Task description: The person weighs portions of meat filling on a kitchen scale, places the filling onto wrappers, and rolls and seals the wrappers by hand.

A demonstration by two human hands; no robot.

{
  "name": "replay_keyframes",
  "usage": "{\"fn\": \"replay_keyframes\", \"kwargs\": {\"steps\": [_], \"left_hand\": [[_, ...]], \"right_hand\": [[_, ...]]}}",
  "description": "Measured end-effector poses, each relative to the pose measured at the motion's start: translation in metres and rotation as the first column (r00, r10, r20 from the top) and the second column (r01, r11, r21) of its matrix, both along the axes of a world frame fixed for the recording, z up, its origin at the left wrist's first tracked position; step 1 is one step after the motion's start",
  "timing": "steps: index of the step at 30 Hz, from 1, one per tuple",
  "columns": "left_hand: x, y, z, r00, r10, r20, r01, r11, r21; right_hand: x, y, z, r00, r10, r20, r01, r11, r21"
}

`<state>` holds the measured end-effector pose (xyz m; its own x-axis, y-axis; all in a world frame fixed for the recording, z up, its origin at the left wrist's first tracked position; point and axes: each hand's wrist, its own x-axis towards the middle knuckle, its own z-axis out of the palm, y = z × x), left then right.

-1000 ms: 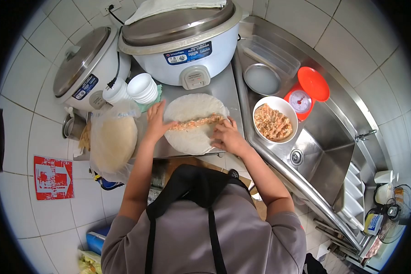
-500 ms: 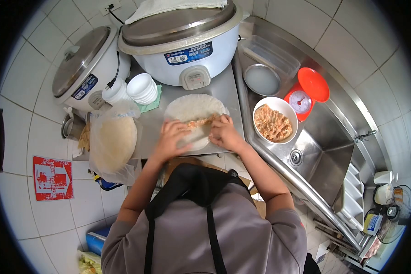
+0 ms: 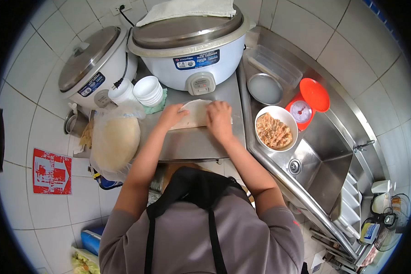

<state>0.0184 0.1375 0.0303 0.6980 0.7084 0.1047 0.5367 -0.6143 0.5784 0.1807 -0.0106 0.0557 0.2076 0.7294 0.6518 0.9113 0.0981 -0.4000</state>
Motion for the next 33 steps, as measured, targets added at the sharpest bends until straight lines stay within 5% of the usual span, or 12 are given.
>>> {"fn": "replay_keyframes", "kwargs": {"steps": [2,7,11,16,20,23,25,33], "left_hand": [[0.007,0.014,-0.006,1.0,0.0,-0.006,0.0,1.0,0.012],[0.015,0.032,-0.018,0.999,0.027,-0.035,-0.026,0.999,0.036],[0.016,0.043,-0.011,0.989,0.023,-0.148,-0.058,0.971,-0.233],[0.019,0.057,-0.016,0.964,0.049,-0.262,-0.159,0.895,-0.417],[0.017,0.059,-0.026,0.992,0.072,-0.105,-0.12,0.806,-0.58],[0.016,0.067,-0.032,0.996,0.006,-0.09,-0.065,0.735,-0.675],[0.015,0.063,-0.021,0.996,-0.034,-0.086,-0.042,0.658,-0.751],[0.016,0.053,-0.024,0.998,0.057,-0.013,-0.048,0.686,-0.726]], "right_hand": [[-0.016,0.004,-0.011,0.983,0.106,0.15,-0.096,0.993,-0.068],[-0.04,0.033,-0.05,0.973,0.23,-0.019,-0.226,0.93,-0.29],[-0.046,0.042,-0.059,0.969,0.245,-0.02,-0.242,0.934,-0.261],[-0.044,0.042,-0.043,0.961,0.277,0.012,-0.24,0.851,-0.468],[-0.045,0.056,-0.034,0.95,0.254,-0.182,-0.312,0.751,-0.582],[-0.059,0.067,-0.058,0.943,0.306,-0.132,-0.332,0.831,-0.446],[-0.06,0.068,-0.054,0.936,0.335,-0.107,-0.339,0.781,-0.525],[-0.072,0.07,-0.051,0.883,0.468,-0.038,-0.401,0.711,-0.578]]}}
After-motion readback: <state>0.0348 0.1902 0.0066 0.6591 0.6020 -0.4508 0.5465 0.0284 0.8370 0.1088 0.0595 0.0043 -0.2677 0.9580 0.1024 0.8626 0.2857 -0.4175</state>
